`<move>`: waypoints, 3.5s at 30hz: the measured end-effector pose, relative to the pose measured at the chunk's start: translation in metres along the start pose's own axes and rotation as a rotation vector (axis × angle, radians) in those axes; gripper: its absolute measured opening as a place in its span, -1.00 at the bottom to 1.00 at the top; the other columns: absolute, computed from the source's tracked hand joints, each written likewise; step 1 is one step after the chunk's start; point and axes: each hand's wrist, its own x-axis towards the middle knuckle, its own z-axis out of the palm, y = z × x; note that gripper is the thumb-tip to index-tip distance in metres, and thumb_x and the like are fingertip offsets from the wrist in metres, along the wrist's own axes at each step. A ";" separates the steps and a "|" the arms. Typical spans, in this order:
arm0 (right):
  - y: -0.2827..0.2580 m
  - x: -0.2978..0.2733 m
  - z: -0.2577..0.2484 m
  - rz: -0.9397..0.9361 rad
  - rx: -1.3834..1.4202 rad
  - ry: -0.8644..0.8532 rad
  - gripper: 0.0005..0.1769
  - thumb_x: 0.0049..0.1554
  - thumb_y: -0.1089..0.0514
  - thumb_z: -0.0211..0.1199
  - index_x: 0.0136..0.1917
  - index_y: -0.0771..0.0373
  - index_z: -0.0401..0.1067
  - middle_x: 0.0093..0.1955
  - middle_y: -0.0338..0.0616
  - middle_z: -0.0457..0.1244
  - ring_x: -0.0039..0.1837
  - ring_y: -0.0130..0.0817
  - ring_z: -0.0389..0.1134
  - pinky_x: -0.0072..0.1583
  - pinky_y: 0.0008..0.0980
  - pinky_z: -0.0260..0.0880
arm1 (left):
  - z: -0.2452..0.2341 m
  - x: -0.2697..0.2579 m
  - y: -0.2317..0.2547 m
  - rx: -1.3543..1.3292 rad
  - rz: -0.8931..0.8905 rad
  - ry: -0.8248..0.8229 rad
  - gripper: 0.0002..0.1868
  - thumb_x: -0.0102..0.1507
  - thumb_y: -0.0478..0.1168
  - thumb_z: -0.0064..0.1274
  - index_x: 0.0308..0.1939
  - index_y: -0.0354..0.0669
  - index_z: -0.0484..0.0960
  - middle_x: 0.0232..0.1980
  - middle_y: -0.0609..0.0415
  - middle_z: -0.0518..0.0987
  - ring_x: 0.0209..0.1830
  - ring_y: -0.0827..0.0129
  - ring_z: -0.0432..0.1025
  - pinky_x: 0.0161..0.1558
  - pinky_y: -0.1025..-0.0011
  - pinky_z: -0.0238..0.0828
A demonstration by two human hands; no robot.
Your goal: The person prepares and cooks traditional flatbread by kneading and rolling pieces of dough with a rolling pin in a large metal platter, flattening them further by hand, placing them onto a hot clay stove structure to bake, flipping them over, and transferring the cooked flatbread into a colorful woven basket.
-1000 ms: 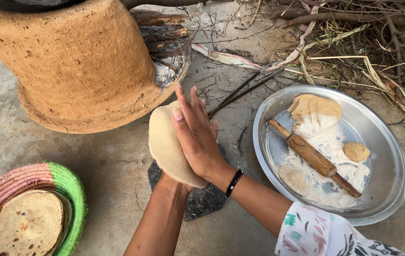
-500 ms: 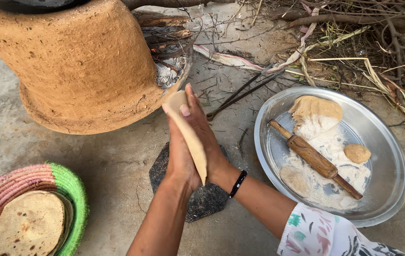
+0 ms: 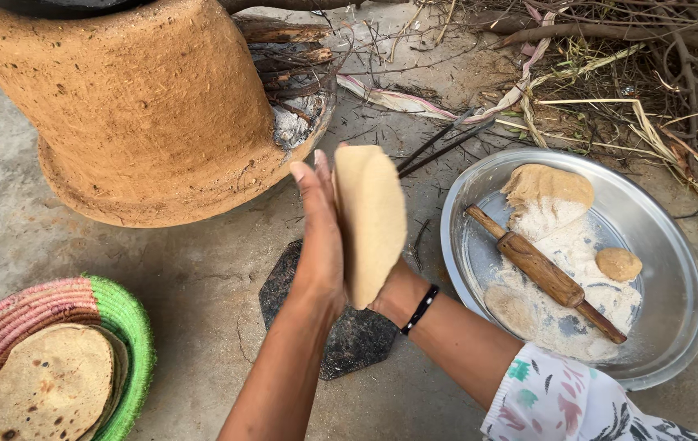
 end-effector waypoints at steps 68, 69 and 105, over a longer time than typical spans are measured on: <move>-0.037 0.397 0.216 0.049 -0.576 0.072 0.40 -0.03 -0.78 -0.30 0.67 0.28 -0.37 0.70 0.17 -0.33 0.71 0.05 -0.27 0.60 -0.08 -0.23 | -0.299 0.256 0.252 -0.671 0.369 0.045 -0.40 0.38 0.25 -0.61 0.37 0.04 -0.06 0.42 -0.01 -0.04 0.42 0.07 -0.11 0.37 0.02 -0.19; -0.039 0.396 0.217 0.049 -0.576 0.073 0.40 -0.03 -0.78 -0.30 0.67 0.28 -0.37 0.70 0.17 -0.33 0.71 0.05 -0.27 0.60 -0.08 -0.23 | -0.302 0.259 0.261 -0.591 0.357 0.114 -0.37 0.37 0.27 -0.65 0.41 0.05 -0.12 0.45 -0.02 -0.10 0.45 0.06 -0.16 0.39 0.01 -0.25; -0.065 0.383 0.212 -0.376 -0.918 -0.052 0.06 0.19 -0.53 -0.19 0.68 0.16 -0.20 0.73 -0.01 -0.23 0.72 -0.15 -0.29 0.58 -0.06 -0.27 | -0.212 0.234 0.262 1.296 -0.225 -0.465 -0.10 0.29 0.32 -0.44 0.61 0.37 -0.48 0.69 0.18 -0.48 0.67 0.22 -0.62 0.59 0.00 -0.48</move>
